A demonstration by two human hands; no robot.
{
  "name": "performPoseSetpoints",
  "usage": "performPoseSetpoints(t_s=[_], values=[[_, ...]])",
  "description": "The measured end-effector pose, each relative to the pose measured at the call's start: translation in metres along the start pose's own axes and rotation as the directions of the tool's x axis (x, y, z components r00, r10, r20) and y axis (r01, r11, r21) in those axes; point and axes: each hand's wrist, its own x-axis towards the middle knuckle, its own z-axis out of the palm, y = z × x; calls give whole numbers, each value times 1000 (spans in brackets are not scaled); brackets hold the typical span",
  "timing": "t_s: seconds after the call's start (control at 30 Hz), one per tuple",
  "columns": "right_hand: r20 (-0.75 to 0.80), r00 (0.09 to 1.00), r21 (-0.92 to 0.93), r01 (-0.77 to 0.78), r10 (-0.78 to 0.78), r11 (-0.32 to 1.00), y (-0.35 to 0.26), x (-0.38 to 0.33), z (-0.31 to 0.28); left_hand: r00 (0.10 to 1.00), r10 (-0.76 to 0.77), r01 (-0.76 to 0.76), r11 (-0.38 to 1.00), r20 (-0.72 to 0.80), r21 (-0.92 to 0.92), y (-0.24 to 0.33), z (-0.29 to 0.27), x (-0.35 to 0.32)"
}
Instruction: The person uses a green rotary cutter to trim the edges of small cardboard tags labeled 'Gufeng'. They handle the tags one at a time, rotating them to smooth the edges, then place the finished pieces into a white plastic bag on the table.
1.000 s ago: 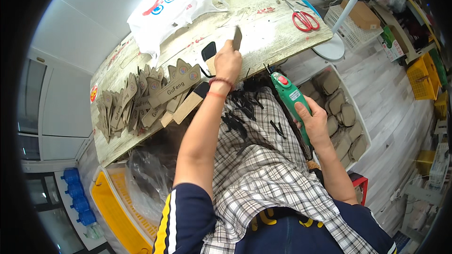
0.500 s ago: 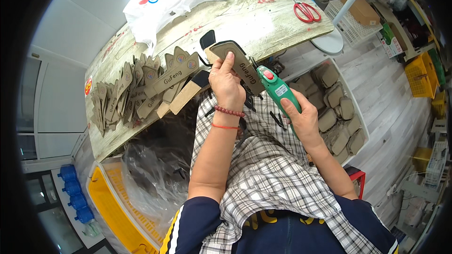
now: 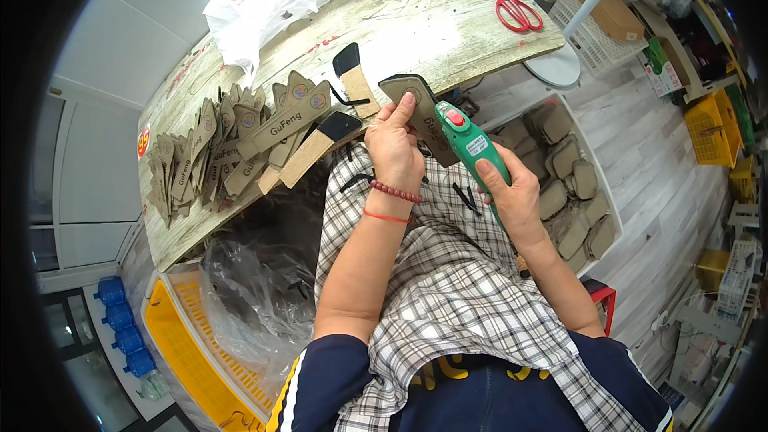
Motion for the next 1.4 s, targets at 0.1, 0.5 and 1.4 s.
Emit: performPoseSetpoints(t_s=[0.1, 0.5, 1.4], values=[[5, 1000, -3, -13, 13, 1000, -1, 2, -2, 1000, -19, 19, 999, -1, 39, -3, 5, -7], [63, 997, 60, -49, 45, 997, -2, 4, -14, 940, 293, -342, 795, 176, 501, 11, -3, -1], [180, 984, 2, 11, -11, 1000, -14, 16, -41, 827, -121, -557, -55, 549, 828, 85, 21, 4]])
